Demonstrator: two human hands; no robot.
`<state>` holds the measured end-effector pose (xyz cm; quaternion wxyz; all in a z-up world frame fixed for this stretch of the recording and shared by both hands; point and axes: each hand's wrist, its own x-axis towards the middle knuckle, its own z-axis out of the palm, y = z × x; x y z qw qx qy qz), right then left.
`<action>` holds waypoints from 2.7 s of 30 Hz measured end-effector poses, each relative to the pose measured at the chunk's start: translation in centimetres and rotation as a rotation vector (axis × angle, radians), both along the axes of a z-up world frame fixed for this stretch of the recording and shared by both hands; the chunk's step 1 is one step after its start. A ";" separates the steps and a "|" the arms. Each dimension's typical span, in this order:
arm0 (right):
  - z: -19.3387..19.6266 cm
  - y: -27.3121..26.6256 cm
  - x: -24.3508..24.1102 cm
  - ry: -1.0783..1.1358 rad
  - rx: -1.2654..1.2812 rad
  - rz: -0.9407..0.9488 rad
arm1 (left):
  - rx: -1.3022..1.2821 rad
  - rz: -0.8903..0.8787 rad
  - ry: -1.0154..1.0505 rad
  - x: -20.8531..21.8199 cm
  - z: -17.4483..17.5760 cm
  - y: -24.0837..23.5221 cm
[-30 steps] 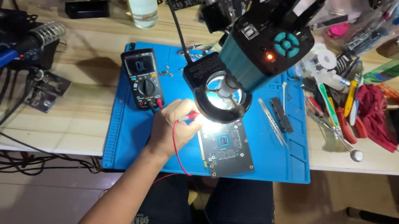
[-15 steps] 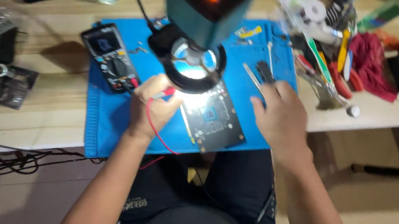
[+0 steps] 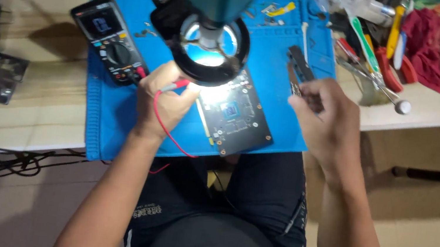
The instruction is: The person uses a multimeter to test points on a circuit board placed on a blue mat under a magnifying lamp. They hold the multimeter probes against various components on the board while observing the digital display.
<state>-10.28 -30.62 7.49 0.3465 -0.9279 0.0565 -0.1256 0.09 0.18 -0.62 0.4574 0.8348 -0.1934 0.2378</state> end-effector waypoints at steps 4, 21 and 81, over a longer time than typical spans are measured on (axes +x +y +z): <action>0.4 1.6 -0.5 0.032 0.161 -0.069 | 0.004 0.020 0.018 -0.1 -0.5 0.1; -0.1 -0.3 -1.4 0.131 0.106 -0.018 | -0.007 0.022 -0.064 0.3 -1.2 0.3; -0.6 9.2 9.5 0.010 0.217 0.202 | -0.001 0.071 -0.047 0.0 0.3 -0.2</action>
